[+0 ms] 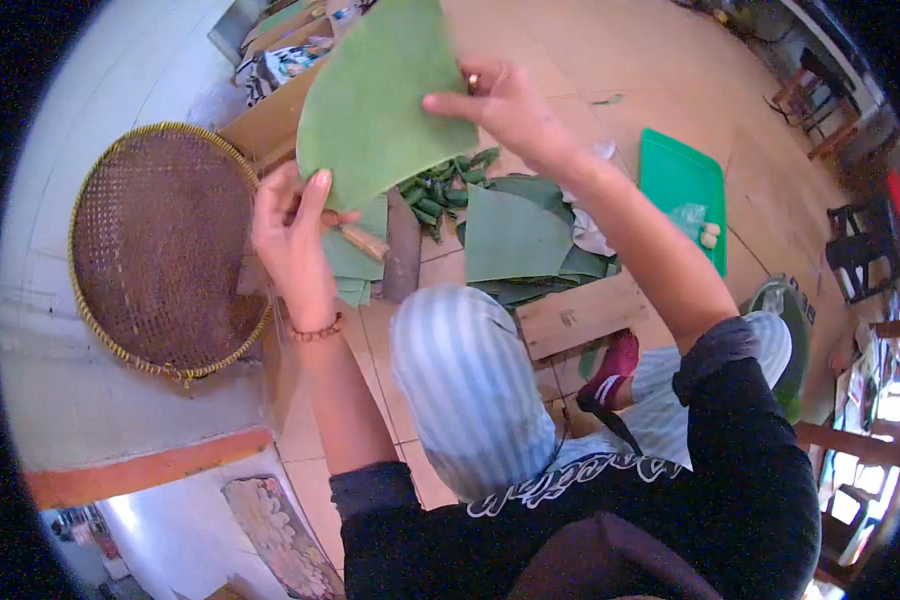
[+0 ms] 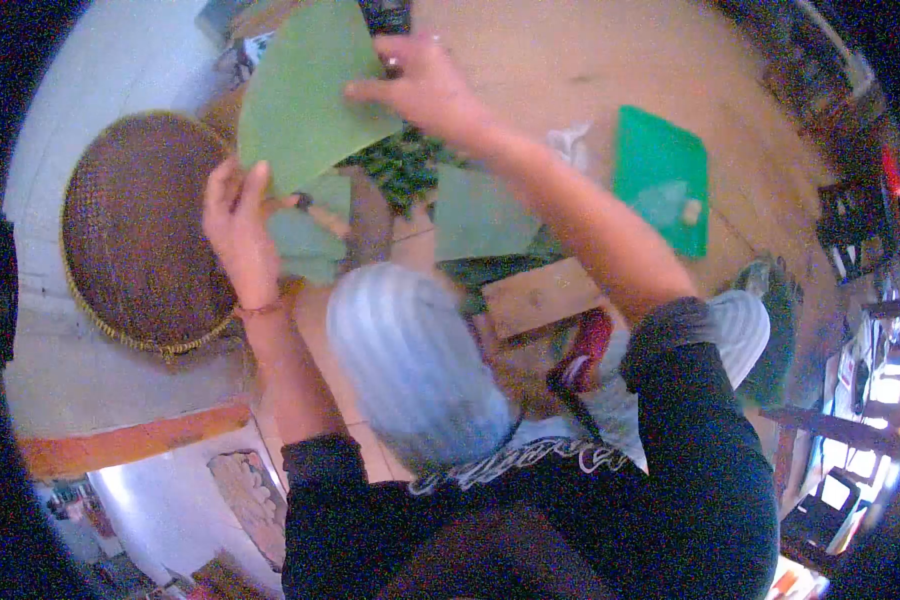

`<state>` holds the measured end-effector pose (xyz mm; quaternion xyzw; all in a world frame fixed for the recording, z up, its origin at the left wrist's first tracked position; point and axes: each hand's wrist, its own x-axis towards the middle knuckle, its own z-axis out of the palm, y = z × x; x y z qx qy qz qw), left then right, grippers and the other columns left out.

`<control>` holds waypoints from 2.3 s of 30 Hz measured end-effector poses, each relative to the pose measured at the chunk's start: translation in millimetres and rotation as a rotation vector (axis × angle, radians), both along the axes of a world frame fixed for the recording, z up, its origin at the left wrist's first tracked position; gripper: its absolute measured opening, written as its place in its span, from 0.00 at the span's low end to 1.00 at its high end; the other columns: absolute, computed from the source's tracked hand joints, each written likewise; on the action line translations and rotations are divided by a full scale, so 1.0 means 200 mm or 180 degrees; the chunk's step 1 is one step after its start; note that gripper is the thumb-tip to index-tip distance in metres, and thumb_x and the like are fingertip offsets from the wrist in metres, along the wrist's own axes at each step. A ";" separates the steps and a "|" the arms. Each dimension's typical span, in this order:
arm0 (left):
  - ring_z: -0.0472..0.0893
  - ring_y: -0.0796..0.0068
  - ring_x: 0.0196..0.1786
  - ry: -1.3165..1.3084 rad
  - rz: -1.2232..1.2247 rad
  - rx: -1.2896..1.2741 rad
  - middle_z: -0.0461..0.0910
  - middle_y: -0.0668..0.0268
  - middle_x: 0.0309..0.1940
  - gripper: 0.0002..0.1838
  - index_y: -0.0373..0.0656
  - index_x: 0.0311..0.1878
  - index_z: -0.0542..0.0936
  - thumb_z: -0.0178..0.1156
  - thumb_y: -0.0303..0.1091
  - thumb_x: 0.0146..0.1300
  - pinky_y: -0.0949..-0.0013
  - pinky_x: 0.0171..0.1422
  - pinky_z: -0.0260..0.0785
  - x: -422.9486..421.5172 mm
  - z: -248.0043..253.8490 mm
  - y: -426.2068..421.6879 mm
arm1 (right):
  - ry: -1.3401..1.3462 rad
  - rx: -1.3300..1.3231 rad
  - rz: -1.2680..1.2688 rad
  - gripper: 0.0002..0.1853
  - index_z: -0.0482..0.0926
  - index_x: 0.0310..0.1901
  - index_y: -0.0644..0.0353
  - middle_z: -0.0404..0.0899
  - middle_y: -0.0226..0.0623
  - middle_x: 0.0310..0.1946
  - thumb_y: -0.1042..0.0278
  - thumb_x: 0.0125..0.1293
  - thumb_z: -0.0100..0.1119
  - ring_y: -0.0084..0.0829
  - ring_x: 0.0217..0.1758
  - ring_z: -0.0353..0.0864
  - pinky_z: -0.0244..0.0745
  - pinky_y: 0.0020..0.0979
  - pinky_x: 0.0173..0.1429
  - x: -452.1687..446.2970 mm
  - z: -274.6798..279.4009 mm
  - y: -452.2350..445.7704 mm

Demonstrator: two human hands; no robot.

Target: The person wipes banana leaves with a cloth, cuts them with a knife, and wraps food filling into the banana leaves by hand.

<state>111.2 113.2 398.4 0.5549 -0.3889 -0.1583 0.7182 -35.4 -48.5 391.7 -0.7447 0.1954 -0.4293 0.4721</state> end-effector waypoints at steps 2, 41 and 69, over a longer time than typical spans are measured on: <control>0.76 0.79 0.28 -0.0347 -0.0121 0.0077 0.77 0.63 0.29 0.09 0.34 0.41 0.74 0.59 0.25 0.57 0.74 0.25 0.76 -0.04 0.08 -0.06 | 0.0070 -0.0148 -0.0221 0.16 0.77 0.47 0.63 0.80 0.30 0.35 0.71 0.56 0.62 0.16 0.34 0.75 0.71 0.21 0.39 -0.12 0.11 0.03; 0.77 0.68 0.39 0.1204 0.1374 0.0614 0.76 0.57 0.40 0.28 0.32 0.50 0.69 0.63 0.45 0.54 0.69 0.42 0.70 0.70 -1.27 0.23 | 0.1856 -0.1389 0.0545 0.17 0.75 0.42 0.67 0.77 0.47 0.35 0.65 0.54 0.60 0.39 0.43 0.77 0.70 0.37 0.49 1.06 -0.90 0.12; 0.67 0.51 0.59 -0.0290 0.2693 0.1591 0.62 0.45 0.58 0.36 0.31 0.61 0.54 0.60 0.29 0.52 0.60 0.60 0.62 0.65 -1.18 0.04 | 0.1569 -0.0583 0.0478 0.31 0.66 0.50 0.64 0.75 0.49 0.39 0.62 0.45 0.68 0.45 0.40 0.76 0.70 0.37 0.45 0.76 -0.76 0.18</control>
